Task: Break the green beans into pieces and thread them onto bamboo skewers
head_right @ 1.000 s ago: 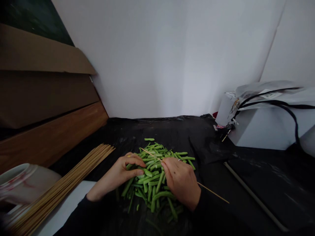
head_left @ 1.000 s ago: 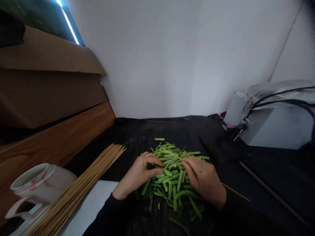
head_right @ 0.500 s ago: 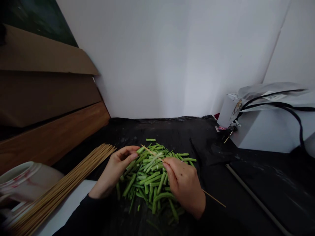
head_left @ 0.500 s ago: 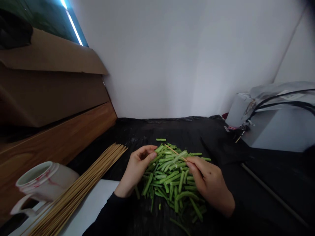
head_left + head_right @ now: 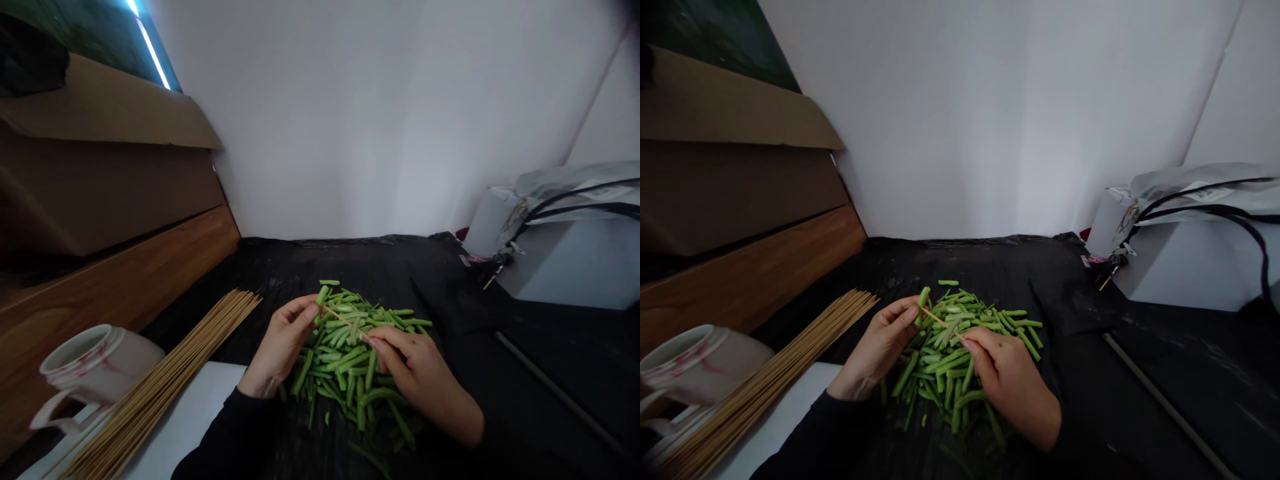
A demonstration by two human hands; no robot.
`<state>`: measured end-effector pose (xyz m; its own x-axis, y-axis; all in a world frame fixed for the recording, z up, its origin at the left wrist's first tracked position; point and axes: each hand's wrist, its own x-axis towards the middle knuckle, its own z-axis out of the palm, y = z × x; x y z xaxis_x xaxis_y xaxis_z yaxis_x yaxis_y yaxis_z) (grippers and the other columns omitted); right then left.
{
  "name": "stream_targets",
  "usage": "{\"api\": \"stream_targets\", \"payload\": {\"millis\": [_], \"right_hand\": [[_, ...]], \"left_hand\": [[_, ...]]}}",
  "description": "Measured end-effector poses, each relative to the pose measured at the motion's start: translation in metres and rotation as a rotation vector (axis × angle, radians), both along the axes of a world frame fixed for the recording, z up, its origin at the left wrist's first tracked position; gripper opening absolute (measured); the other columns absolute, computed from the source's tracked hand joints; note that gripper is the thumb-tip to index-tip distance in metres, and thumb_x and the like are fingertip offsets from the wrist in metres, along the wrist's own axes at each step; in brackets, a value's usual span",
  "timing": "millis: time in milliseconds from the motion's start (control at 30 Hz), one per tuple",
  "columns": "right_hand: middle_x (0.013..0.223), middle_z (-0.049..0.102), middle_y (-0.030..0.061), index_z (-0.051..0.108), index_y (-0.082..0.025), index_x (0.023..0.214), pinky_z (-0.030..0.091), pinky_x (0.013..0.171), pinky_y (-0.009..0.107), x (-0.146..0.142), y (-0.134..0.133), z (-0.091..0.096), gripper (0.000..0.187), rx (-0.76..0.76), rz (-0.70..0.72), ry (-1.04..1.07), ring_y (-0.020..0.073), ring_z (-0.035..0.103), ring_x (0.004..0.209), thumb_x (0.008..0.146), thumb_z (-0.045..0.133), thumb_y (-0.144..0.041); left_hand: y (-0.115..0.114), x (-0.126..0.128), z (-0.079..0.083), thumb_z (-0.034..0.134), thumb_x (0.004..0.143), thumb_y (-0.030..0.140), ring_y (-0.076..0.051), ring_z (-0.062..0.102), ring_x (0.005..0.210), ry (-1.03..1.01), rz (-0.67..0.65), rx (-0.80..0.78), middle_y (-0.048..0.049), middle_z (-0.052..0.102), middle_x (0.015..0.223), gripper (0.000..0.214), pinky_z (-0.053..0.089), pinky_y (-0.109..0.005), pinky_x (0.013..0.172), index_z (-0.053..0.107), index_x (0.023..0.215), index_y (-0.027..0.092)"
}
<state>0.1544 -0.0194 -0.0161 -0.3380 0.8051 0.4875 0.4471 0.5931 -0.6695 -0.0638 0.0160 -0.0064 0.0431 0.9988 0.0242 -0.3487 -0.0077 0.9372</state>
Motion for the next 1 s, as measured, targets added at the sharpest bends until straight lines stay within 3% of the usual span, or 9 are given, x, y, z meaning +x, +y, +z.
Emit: {"api": "stream_targets", "payload": {"millis": [600, 1000], "right_hand": [[0.067, 0.065, -0.0017, 0.065, -0.021, 0.091, 0.045, 0.058, 0.024, -0.0001, 0.0008, -0.0023, 0.024, 0.071, -0.022, -0.057, 0.0126, 0.060, 0.058, 0.098, 0.042, -0.023], [0.071, 0.066, -0.0012, 0.065, -0.022, 0.091, 0.043, 0.057, 0.024, 0.0003, 0.0002, -0.0033, 0.022, 0.073, -0.050, -0.083, 0.0133, 0.063, 0.063, 0.097, 0.044, -0.022]], "left_hand": [[-0.0039, 0.0041, 0.0006, 0.085, 0.063, 0.026, -0.017, 0.069, 0.080, 0.055, 0.034, 0.034, -0.0045, 0.076, 0.087, 0.029, 0.051, -0.030, 0.082, 0.077, 0.089, 0.018], [-0.0035, 0.0049, 0.0013, 0.086, 0.062, 0.026, -0.016, 0.069, 0.080, 0.057, 0.065, 0.063, -0.0047, 0.077, 0.088, 0.029, 0.052, -0.030, 0.083, 0.077, 0.089, 0.019]]}}
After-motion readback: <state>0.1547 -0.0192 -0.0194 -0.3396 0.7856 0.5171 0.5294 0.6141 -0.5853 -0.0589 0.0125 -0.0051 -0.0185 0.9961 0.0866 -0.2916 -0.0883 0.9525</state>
